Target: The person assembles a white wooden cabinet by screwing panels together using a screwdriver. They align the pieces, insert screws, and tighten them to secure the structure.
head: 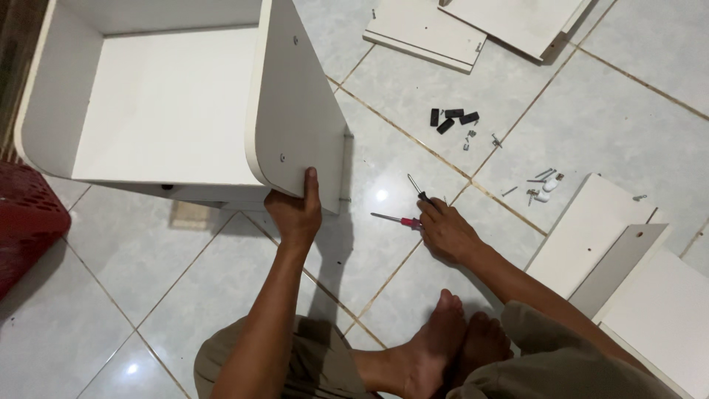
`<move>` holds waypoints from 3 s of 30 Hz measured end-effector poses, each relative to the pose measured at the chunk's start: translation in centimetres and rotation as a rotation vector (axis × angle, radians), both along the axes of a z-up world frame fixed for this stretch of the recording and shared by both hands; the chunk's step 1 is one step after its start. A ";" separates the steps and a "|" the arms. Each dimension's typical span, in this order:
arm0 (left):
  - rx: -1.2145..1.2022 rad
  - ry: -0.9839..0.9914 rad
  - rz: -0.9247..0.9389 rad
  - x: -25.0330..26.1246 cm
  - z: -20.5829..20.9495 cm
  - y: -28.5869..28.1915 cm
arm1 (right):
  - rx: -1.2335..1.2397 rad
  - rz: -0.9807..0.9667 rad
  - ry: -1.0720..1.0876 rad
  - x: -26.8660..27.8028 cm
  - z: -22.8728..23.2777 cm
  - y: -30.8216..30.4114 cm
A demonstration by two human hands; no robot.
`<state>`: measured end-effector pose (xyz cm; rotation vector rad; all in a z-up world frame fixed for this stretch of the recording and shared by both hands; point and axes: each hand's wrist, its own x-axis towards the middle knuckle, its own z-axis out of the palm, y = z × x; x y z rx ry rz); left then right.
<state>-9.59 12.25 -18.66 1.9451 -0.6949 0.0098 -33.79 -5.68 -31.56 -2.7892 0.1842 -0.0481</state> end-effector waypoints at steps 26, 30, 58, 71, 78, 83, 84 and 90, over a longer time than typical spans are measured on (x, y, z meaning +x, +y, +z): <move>-0.079 -0.077 -0.091 1.4 10.1 4.6 | 0.368 -0.275 -0.214 -3.4 9.9 -2.6; -0.113 -0.069 -0.078 1.8 10.6 4.3 | 0.411 -0.205 -0.278 -2.6 12.4 -1.4; -0.495 0.113 0.089 10.6 12.6 7.2 | 0.035 0.141 -0.087 3.2 29.6 -5.4; -0.426 0.067 0.110 12.2 13.0 7.9 | 0.051 0.143 -0.153 6.7 30.5 -1.7; -0.413 0.089 0.099 12.4 12.8 8.1 | 0.038 0.148 -0.133 7.3 30.0 -1.4; -0.483 0.039 0.065 13.1 12.5 8.3 | 0.042 0.145 -0.134 7.6 29.9 -1.3; -0.487 0.043 0.066 13.1 12.5 8.4 | 0.043 0.147 -0.139 7.7 29.8 -1.3; -0.404 0.043 0.110 13.1 12.5 8.5 | 0.037 0.143 -0.133 7.9 29.7 -1.5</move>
